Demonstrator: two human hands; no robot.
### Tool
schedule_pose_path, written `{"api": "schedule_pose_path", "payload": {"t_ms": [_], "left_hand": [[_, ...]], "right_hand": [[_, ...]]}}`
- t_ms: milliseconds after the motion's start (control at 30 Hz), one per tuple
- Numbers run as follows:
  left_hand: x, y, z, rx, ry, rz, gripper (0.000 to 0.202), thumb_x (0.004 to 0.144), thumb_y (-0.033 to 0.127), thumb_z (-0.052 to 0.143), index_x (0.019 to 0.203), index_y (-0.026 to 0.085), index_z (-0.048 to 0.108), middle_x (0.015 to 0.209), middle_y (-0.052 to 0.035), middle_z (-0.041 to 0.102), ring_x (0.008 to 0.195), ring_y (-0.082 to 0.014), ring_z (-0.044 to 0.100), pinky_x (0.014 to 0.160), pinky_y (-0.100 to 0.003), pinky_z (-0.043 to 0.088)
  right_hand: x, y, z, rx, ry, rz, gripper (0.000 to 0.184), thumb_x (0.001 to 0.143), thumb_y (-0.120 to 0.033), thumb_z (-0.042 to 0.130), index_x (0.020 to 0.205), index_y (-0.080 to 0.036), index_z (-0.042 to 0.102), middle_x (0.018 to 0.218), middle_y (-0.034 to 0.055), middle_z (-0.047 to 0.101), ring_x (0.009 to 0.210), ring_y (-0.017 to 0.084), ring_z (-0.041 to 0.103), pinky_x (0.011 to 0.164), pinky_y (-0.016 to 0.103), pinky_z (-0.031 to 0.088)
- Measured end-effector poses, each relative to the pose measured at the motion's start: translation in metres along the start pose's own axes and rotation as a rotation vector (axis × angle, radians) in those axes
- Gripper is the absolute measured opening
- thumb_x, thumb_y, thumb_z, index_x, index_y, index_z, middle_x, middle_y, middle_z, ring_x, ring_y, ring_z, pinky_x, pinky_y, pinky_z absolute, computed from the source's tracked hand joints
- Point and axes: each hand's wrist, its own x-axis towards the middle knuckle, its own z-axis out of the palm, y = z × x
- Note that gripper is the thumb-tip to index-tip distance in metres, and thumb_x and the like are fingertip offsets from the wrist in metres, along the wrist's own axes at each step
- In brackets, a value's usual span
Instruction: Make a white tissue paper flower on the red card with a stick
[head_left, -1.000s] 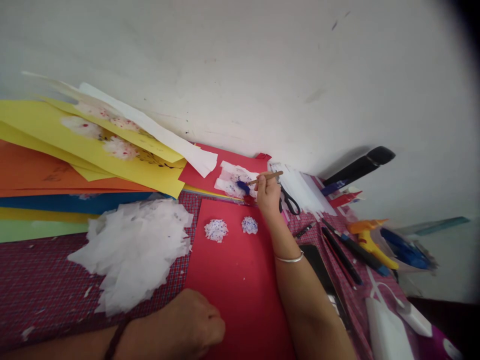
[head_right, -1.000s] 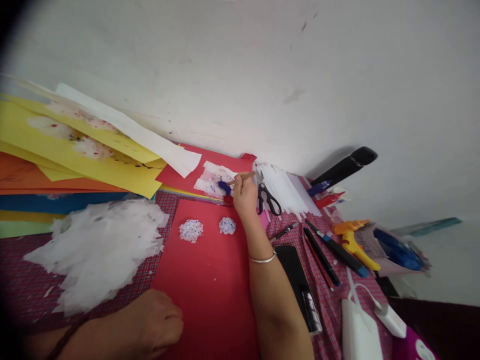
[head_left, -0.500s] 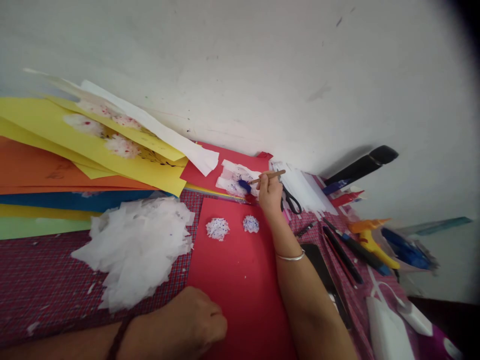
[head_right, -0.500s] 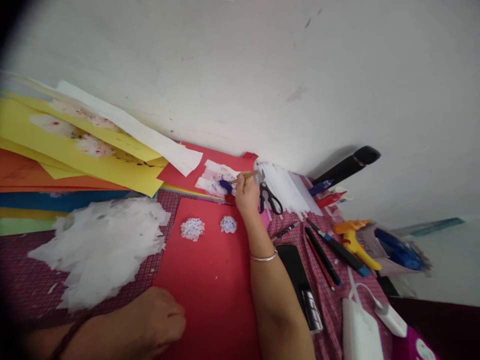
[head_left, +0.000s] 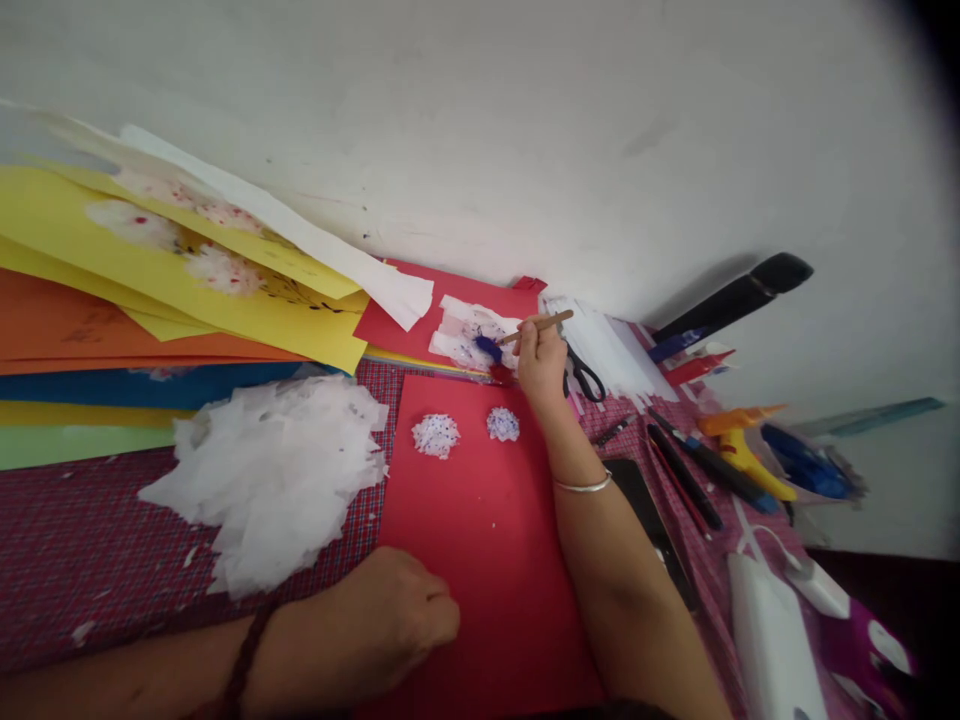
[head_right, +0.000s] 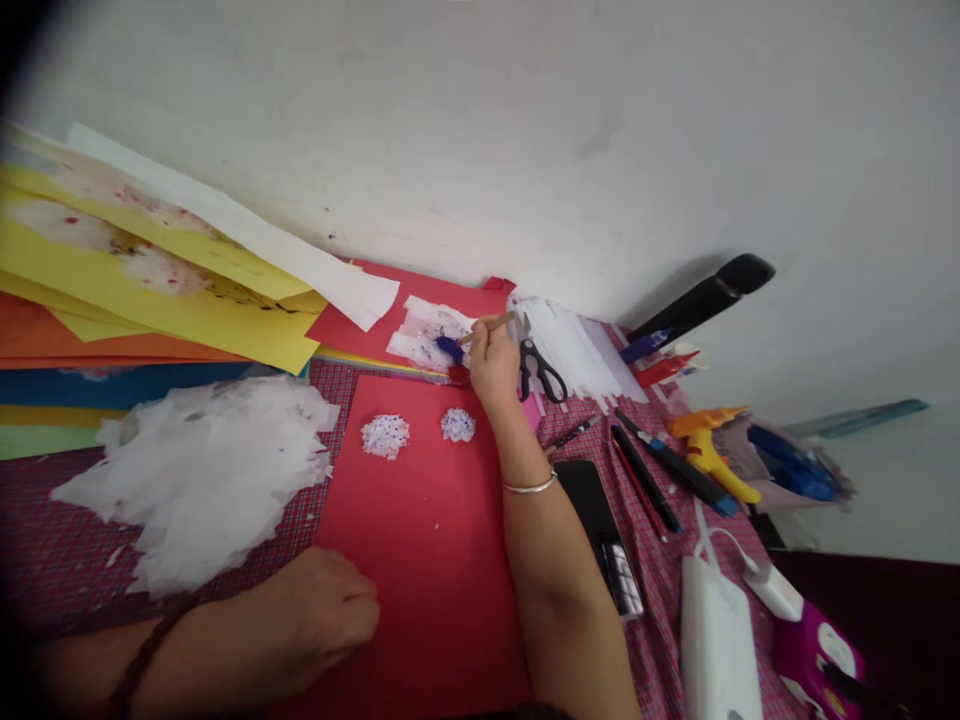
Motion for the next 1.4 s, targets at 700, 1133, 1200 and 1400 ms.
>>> {"api": "schedule_pose_path", "payload": {"t_ms": [700,1133,1200,1400], "left_hand": [[0.002,-0.001,-0.009,-0.019,0.074,0.104,0.030,0.091,0.037,0.062,0.070,0.018,0.053,0.065,0.0017,0.061,0.056,-0.0127,0.051,0.053,-0.029,0.031],[0.001,0.003,-0.009,-0.040,0.068,0.048,0.041,0.103,0.040,0.038,0.074,0.018,0.056,0.067,-0.0002,0.062,0.056,-0.0145,0.049,0.056,-0.030,0.029],[0.001,0.003,-0.008,-0.038,0.057,0.040,0.040,0.103,0.040,0.038,0.073,0.018,0.056,0.068,-0.0003,0.062,0.057,-0.0149,0.050,0.055,-0.031,0.028],[0.001,0.002,-0.006,-0.054,0.051,0.032,0.038,0.103,0.038,0.040,0.073,0.018,0.054,0.068,0.0003,0.061,0.056,-0.0140,0.048,0.055,-0.030,0.027]], "right_hand": [[-0.059,-0.064,-0.061,0.676,0.010,0.417,0.028,0.088,-0.047,0.059,0.078,-0.021,0.054,0.045,-0.0101,0.040,0.037,0.006,0.030,0.036,0.020,0.023],[-0.116,-0.058,-0.074,0.238,0.057,0.177,0.024,0.097,-0.043,0.047,0.085,-0.023,0.051,0.058,-0.0056,0.049,0.047,0.010,0.045,0.046,0.025,0.034],[-0.118,-0.058,-0.077,0.139,0.027,0.118,0.024,0.099,-0.040,0.043,0.085,-0.023,0.052,0.059,-0.0049,0.049,0.048,0.011,0.046,0.048,0.026,0.035],[-0.117,-0.056,-0.079,0.028,-0.008,0.080,0.022,0.099,-0.037,0.042,0.086,-0.023,0.052,0.058,-0.0044,0.051,0.047,0.012,0.046,0.048,0.027,0.034]]}}
